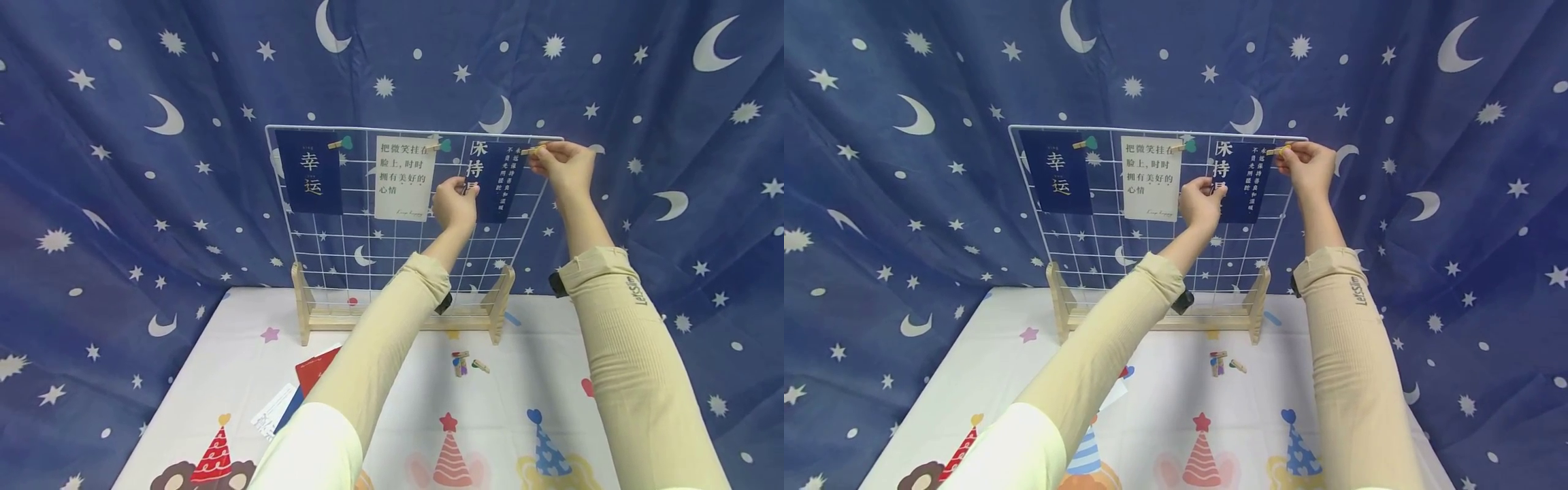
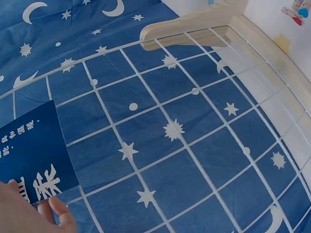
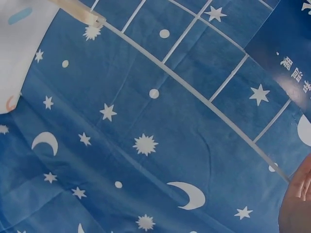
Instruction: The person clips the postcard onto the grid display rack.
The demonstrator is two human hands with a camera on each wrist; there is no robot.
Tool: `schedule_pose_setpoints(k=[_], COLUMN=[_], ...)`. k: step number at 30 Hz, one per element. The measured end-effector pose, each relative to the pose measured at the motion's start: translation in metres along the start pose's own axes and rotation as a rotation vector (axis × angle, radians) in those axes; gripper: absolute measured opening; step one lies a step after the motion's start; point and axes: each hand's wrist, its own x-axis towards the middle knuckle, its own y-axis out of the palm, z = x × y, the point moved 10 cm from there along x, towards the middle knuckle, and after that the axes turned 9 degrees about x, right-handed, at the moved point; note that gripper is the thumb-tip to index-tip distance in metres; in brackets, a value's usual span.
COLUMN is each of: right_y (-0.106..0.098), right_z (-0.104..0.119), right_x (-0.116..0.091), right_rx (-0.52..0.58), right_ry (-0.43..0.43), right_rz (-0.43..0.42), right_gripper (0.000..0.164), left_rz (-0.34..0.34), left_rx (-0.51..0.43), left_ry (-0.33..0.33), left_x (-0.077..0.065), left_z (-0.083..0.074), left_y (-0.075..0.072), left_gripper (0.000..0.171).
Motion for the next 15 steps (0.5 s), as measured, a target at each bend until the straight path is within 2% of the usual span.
schedule_pose_setpoints(k=[9,15], right_y=[-0.004,-0.009], right_z=[0.007,0.009], right_x=[-0.005,-0.007], right_rx=[-0.134,-0.254], right_ry=[-0.045,-0.072], right_rz=[-0.067,-0.123], right_gripper=[0.017,0.019], left_rz=[-0.064,-0.031], left_rx=[-0.109,-0.176], left_ry=[0.056,0.061], left_x=[-0.003,-0.008], left_z=[0.007,0.015], left_y=[-0.013,-0.014], left_gripper=[0.014,0.015])
